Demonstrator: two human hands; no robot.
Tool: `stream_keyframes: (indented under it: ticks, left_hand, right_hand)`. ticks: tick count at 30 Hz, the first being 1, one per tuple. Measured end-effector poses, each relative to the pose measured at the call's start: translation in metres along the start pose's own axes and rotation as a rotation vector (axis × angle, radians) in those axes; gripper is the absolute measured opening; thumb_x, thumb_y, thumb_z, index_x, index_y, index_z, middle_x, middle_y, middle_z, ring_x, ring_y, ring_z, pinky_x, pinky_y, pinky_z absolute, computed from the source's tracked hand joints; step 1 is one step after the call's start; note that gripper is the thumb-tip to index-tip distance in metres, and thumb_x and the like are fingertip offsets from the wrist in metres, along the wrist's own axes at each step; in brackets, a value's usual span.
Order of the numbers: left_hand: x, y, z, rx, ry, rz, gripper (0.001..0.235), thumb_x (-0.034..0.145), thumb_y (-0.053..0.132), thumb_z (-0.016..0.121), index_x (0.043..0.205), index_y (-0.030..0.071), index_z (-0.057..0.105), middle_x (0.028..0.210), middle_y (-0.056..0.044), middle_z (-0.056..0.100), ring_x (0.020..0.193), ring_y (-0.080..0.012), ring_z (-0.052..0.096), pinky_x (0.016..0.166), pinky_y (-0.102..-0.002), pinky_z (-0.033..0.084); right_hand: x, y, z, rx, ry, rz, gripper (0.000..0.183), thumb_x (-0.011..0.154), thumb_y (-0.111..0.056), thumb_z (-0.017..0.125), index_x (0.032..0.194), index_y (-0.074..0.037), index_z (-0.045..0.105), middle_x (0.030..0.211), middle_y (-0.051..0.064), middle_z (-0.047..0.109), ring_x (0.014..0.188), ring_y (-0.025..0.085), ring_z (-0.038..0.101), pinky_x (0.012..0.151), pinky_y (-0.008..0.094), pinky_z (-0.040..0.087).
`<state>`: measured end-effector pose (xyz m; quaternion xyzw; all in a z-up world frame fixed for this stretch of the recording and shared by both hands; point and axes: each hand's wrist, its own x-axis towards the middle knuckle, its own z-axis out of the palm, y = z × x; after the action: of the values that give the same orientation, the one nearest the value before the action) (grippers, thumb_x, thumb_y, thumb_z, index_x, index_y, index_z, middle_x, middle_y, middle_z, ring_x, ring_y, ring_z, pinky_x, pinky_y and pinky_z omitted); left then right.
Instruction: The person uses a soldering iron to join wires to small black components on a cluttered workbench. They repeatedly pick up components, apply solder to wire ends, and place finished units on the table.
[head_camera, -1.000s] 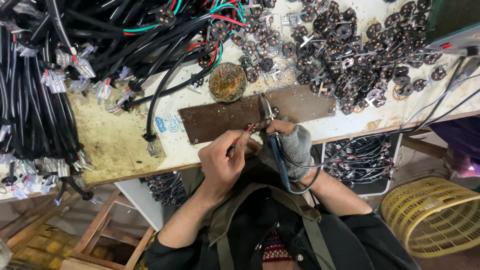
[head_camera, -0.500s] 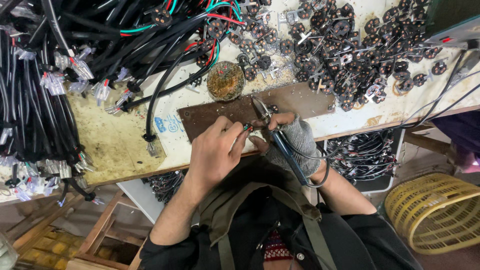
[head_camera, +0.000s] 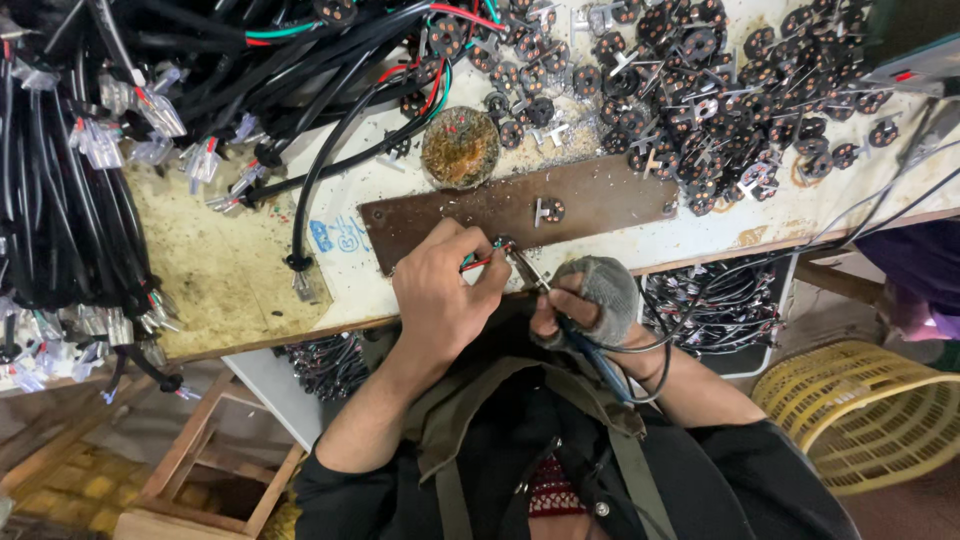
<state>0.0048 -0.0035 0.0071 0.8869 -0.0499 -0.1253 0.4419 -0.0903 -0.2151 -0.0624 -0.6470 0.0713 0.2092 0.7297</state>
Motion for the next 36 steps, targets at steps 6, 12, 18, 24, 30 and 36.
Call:
stream_keyframes:
  ticks: [6,12,18,24,30,36]
  left_hand:
    - [-0.004,-0.003,0.007,0.059,0.086,0.147,0.021,0.084,0.016,0.077,0.077,0.007,0.059,0.078,-0.01,0.056,0.067,-0.0333,0.062,0.058,-0.044,0.046]
    - [-0.007,-0.007,0.006,0.034,0.091,0.181,0.02,0.086,0.014,0.076,0.08,0.008,0.058,0.081,-0.009,0.056,0.073,-0.0319,0.063,0.061,-0.043,0.047]
    - [-0.005,-0.009,0.008,0.046,0.111,0.18,0.021,0.084,0.014,0.077,0.078,0.009,0.056,0.08,-0.008,0.056,0.071,-0.0308,0.063,0.059,-0.042,0.047]
    - [-0.005,-0.011,0.008,0.034,0.103,0.197,0.023,0.086,0.013,0.077,0.078,0.009,0.055,0.078,-0.007,0.054,0.07,-0.0298,0.062,0.059,-0.042,0.046]
    - [-0.002,-0.011,0.007,0.014,0.076,0.202,0.023,0.085,0.013,0.076,0.078,0.009,0.055,0.077,-0.007,0.054,0.068,-0.0284,0.062,0.057,-0.041,0.046]
    - [-0.002,-0.011,0.007,-0.012,0.083,0.2,0.022,0.084,0.013,0.077,0.077,0.01,0.056,0.077,-0.006,0.055,0.067,-0.0279,0.062,0.057,-0.041,0.046]
  right_hand:
    - [0.004,0.023,-0.004,-0.828,0.127,-0.935,0.018,0.085,0.004,0.07,0.082,-0.012,0.061,0.063,0.005,0.057,0.055,0.021,0.057,0.051,0.033,0.044]
    - [-0.005,0.023,-0.008,-0.23,0.33,-0.143,0.015,0.094,0.002,0.072,0.088,-0.009,0.065,0.065,0.001,0.062,0.052,0.015,0.06,0.046,0.027,0.046]
    - [0.005,0.013,0.008,-0.511,0.378,-0.633,0.027,0.084,0.0,0.078,0.101,-0.013,0.061,0.074,0.001,0.062,0.061,0.016,0.063,0.053,0.026,0.05]
    - [0.017,0.0,0.001,-0.693,0.139,-0.931,0.03,0.09,0.004,0.075,0.109,-0.013,0.058,0.076,0.004,0.061,0.063,0.02,0.064,0.054,0.03,0.052]
    - [0.013,-0.015,0.0,-0.705,0.143,-0.902,0.007,0.105,-0.003,0.064,0.102,-0.004,0.058,0.076,0.009,0.06,0.063,0.022,0.061,0.06,0.032,0.051]
    - [-0.008,-0.003,-0.007,-0.278,-0.029,-0.397,0.028,0.113,-0.005,0.058,0.089,0.008,0.056,0.073,0.015,0.054,0.072,0.024,0.055,0.066,0.033,0.049]
